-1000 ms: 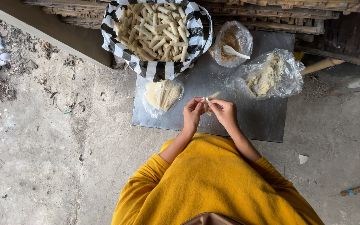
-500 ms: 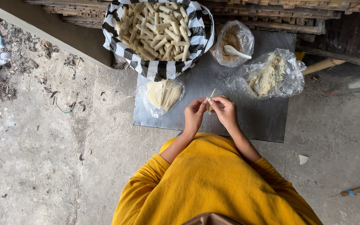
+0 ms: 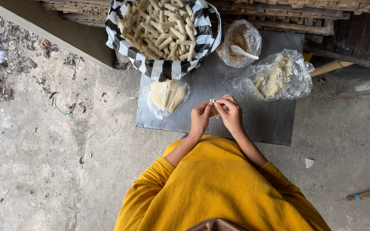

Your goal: The person prepares dumplings by placing a small amount of filling onto dough sheets and folding them into triangles.

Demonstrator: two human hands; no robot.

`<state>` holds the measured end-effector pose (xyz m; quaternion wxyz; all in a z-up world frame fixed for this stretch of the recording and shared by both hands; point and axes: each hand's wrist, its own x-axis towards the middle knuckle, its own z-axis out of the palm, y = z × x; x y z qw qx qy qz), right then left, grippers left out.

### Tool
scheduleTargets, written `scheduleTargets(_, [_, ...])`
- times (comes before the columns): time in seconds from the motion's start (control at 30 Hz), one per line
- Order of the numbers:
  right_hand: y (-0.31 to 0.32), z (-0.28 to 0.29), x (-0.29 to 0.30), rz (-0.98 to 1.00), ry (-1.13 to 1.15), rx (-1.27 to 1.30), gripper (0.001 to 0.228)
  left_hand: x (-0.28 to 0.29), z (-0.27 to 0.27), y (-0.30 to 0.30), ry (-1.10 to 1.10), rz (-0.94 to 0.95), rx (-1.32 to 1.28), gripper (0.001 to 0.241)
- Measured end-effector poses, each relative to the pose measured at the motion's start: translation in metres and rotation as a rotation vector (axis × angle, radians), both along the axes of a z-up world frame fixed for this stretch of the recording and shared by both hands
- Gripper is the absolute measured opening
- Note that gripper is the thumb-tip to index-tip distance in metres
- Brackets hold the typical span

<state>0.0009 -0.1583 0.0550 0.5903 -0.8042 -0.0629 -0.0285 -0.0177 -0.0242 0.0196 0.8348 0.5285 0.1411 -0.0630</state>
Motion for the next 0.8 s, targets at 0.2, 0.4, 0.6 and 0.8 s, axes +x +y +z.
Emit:
scheduleTargets(0.2, [0.004,0.013,-0.004,-0.016,-0.091,-0.141,0.01,0.001,0.017,0.002,-0.025,0.066,0.108,0.016])
scheduleTargets(0.4, [0.003,0.026,-0.012,0.0,-0.206,-0.447,0.01,0.001,0.04,0.014,-0.121,-0.027,0.651,0.015])
scheduleTargets(0.6, [0.001,0.012,-0.006,0.045,-0.065,-0.144,0.009,0.002,0.033,0.012,-0.052,0.005,0.492,0.015])
scheduleTargets(0.8, [-0.003,-0.002,-0.005,0.013,-0.016,-0.104,0.011,-0.001,0.033,0.011,-0.024,0.016,0.389,0.019])
